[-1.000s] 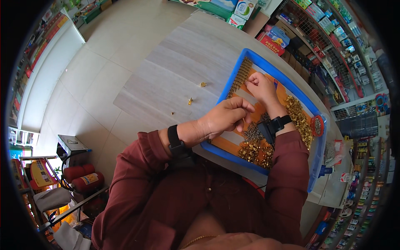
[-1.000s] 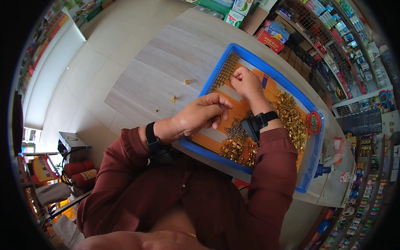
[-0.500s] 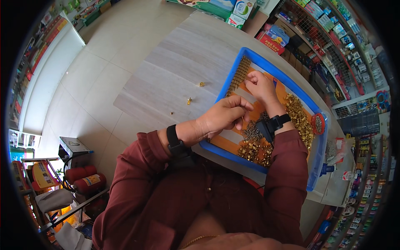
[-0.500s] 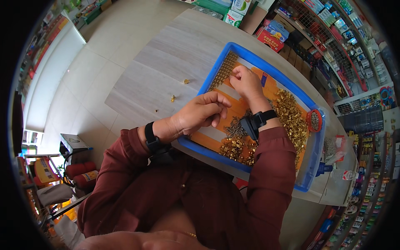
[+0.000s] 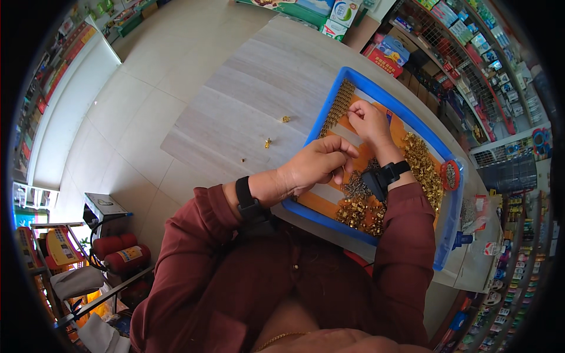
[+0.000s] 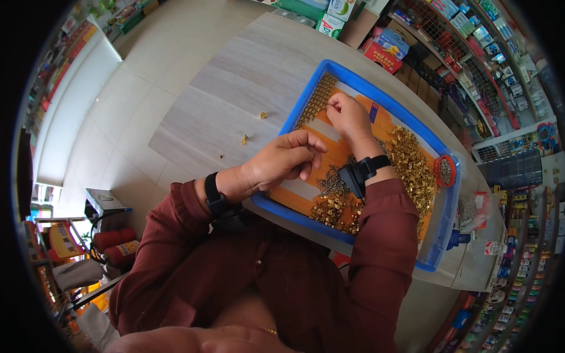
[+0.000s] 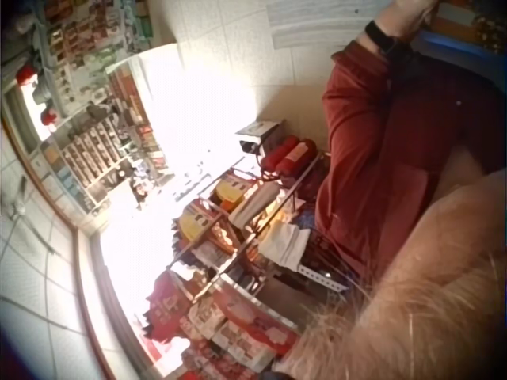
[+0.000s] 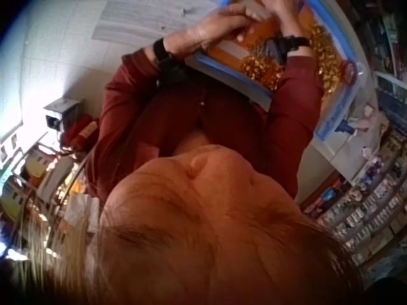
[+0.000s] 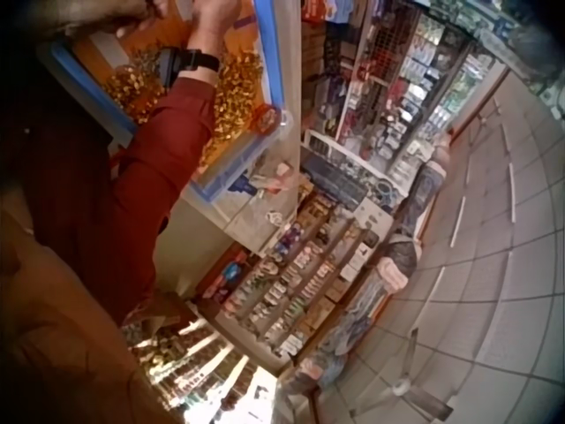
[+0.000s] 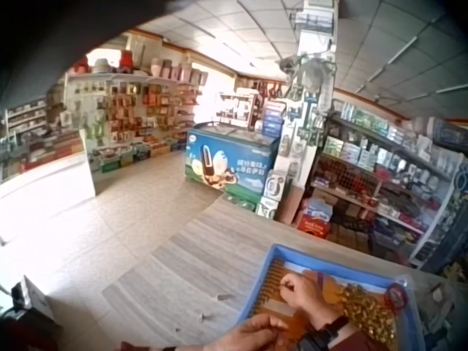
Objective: Sorting and arranging small gold-colored metal components into a tray.
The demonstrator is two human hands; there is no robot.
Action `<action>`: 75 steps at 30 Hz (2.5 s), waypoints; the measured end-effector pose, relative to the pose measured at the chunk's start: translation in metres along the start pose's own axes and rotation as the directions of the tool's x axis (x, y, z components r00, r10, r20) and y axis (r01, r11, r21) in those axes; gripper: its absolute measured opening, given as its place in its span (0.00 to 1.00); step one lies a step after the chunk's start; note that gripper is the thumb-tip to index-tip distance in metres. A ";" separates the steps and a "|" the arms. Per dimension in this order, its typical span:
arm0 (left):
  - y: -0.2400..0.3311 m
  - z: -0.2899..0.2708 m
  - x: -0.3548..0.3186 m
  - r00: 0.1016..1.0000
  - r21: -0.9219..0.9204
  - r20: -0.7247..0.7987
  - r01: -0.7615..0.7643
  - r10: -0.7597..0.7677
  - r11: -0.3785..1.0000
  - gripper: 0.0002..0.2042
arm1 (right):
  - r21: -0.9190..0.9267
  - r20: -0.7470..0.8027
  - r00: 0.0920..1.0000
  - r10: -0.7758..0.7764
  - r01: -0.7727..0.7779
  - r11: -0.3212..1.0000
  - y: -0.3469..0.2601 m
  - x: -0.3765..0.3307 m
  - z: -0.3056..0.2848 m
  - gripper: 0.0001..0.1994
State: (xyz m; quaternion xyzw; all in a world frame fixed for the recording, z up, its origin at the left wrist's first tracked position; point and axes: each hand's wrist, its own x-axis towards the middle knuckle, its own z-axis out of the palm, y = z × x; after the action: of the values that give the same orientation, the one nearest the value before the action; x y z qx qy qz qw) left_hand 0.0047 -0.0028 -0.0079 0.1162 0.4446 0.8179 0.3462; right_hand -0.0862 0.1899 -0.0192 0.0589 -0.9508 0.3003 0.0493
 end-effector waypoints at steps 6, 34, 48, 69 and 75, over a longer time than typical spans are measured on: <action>-0.001 -0.001 0.001 1.000 0.002 0.002 0.003 -0.003 1.000 0.10 | -0.058 0.065 0.997 0.047 -0.043 0.997 0.000 -0.001 -0.005 0.08; 0.000 0.000 0.002 1.000 0.012 -0.010 0.010 -0.010 1.000 0.10 | 0.016 0.064 0.996 -0.059 0.058 0.998 -0.007 -0.008 -0.003 0.10; 0.002 0.002 0.001 0.999 0.013 -0.023 0.026 -0.025 1.000 0.10 | -0.089 0.093 0.994 -0.058 0.067 0.994 -0.014 -0.011 -0.005 0.11; 0.006 -0.008 0.011 0.983 -0.402 -0.186 -0.062 -0.014 0.914 0.10 | 0.265 0.316 0.854 -0.413 0.339 0.903 -0.084 -0.109 -0.039 0.06; -0.001 -0.005 0.012 0.994 -0.486 -0.088 0.012 -0.063 0.874 0.12 | 0.343 0.061 0.925 -0.376 0.334 0.878 -0.074 -0.104 -0.040 0.09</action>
State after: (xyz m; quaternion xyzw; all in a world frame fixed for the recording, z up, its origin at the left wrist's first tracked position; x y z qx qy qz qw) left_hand -0.0062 0.0024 -0.0128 -0.0244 0.2449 0.9011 0.3570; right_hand 0.0294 0.1617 0.0420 0.2585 -0.8618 0.4351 0.0333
